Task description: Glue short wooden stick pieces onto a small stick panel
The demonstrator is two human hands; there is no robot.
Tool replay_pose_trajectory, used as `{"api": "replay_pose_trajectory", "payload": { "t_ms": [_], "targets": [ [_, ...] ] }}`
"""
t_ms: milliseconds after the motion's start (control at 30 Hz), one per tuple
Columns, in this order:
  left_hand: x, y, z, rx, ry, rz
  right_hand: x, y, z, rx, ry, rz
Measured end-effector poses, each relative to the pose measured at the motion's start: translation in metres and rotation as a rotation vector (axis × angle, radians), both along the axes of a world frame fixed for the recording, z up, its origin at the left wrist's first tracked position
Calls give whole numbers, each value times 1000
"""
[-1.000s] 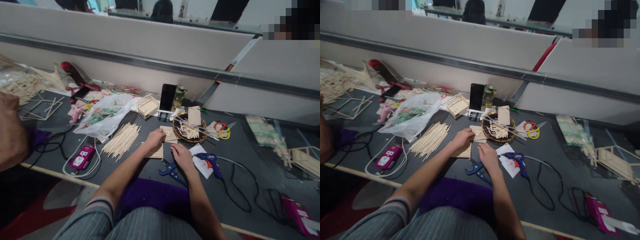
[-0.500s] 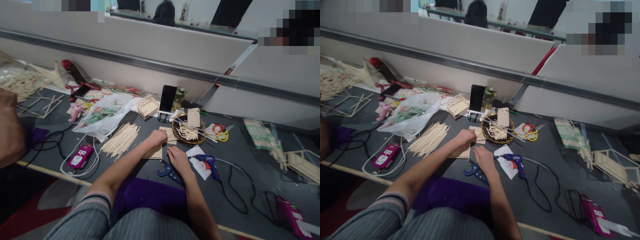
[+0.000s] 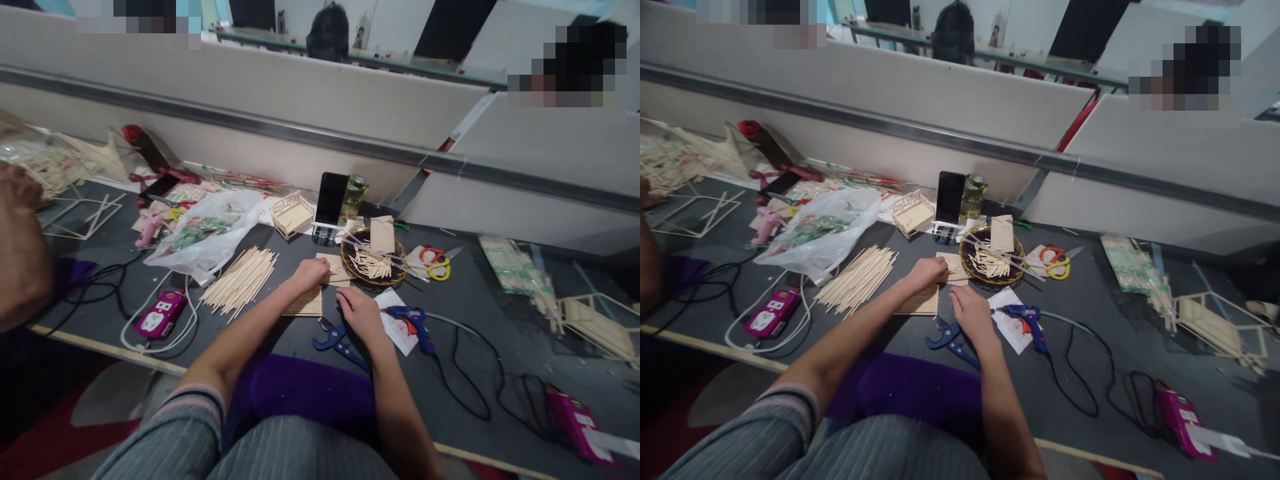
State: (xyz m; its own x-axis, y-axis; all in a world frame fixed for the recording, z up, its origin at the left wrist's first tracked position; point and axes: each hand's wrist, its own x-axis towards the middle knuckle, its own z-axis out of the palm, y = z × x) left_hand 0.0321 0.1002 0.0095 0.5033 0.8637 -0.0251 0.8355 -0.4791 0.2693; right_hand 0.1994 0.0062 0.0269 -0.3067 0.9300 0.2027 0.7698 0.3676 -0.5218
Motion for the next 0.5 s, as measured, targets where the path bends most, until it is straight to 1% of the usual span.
{"api": "replay_pose_trajectory", "payload": {
  "t_ms": [67,100,167,233,267,300,367,433,500],
  "targets": [
    [-6,0,3,-11,-64,41,1,8,7,23,59,-34],
    [-10,-1,5,-40,-140,67,1,13,10,35,99,-54],
    [-16,-5,11,-216,-480,147,-2,24,14,52,191,-97],
    [-20,-11,19,-472,-856,212,-8,35,15,51,290,-148],
    [-21,-15,23,-580,-1002,232,-12,40,16,50,343,-177],
    [-22,-19,28,-656,-1122,251,-17,44,16,53,397,-202],
    [-22,-25,34,-749,-1279,285,-27,50,17,69,491,-212],
    [-23,-27,38,-792,-1362,317,-36,53,19,97,529,-156],
    [-24,-27,40,-808,-1406,328,-41,55,22,122,509,-90]
  ]
}}
